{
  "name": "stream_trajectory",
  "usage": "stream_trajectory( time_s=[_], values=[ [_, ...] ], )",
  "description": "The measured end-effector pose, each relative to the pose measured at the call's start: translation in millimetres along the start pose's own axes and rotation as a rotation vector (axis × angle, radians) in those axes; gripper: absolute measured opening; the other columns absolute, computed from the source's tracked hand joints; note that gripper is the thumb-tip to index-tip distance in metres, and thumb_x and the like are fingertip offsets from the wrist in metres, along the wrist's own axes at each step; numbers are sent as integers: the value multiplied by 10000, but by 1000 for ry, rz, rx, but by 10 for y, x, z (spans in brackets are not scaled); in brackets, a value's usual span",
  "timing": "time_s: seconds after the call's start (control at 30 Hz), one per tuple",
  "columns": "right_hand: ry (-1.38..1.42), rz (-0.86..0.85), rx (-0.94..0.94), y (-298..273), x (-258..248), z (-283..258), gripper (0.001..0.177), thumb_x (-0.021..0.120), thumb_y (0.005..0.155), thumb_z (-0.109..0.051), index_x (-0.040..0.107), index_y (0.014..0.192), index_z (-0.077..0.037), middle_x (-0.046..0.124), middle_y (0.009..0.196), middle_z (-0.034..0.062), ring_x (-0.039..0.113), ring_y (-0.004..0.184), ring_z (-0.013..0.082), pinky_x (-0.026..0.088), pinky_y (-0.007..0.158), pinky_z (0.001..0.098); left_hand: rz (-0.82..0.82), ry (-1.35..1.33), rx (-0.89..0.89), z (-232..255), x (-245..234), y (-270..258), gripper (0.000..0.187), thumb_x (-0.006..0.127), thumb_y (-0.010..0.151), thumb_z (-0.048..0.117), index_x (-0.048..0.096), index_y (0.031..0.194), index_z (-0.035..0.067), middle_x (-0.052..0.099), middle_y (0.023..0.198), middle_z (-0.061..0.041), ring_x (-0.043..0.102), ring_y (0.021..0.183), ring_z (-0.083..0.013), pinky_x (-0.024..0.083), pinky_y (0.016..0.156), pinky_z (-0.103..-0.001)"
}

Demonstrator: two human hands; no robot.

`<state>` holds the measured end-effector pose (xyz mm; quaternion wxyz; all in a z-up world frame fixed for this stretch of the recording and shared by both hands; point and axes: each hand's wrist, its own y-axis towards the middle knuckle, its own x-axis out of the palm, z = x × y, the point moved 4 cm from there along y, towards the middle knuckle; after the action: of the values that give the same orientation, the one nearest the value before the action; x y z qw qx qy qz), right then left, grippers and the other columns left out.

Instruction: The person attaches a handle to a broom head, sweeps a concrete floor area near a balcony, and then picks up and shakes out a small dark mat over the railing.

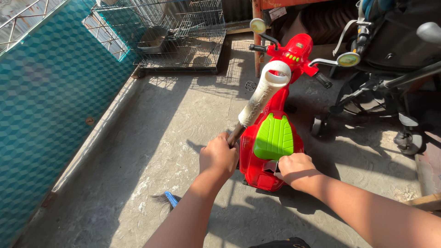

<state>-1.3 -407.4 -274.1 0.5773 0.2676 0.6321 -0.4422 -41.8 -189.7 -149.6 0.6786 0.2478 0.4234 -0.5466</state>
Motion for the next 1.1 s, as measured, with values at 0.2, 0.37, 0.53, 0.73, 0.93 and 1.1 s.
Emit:
stream_trajectory(
  time_s=[0.2,0.37,0.53,0.73,0.93,1.1],
  values=[
    [-124,-21,-24,594,-139,260,379,725,881,-482,760,901,-105,745,833,85,742,826,283,590,647,453,52,-57,7,-108,-160,103,240,618,911,324,653,960,92,725,930,-195,688,963,-424,525,881,-503],
    [-112,-32,48,1010,-272,628,341,781,842,-400,758,935,-72,753,932,121,742,913,320,593,745,473,50,-50,42,-100,-164,177,231,620,907,318,658,959,97,729,891,-191,695,931,-409,522,867,-499],
    [-106,-84,144,1174,-391,1261,327,806,844,-347,765,1025,-78,775,1026,142,754,1011,328,598,870,449,41,-31,68,-68,-106,182,240,614,920,328,661,956,96,732,868,-180,698,899,-399,511,874,-489],
    [-150,-139,159,1227,-557,1611,391,801,856,-426,751,1052,-91,771,1042,134,744,1032,319,591,893,439,69,-70,47,-82,-118,190,230,622,901,306,670,953,88,727,875,-186,698,900,-403,527,843,-500],
    [-197,-145,112,1169,-717,1760,405,817,834,-448,748,1001,-85,769,1010,125,751,1001,307,594,894,411,16,-106,-39,-44,-195,166,193,611,897,263,662,986,100,725,883,-196,706,903,-405,526,847,-500],
    [-213,-181,97,1052,-703,1806,372,800,850,-433,755,971,-83,776,942,106,762,957,287,604,862,406,-47,-104,-80,-43,-153,181,214,585,923,287,659,994,100,735,887,-179,730,894,-380,538,847,-482]
  ],
)
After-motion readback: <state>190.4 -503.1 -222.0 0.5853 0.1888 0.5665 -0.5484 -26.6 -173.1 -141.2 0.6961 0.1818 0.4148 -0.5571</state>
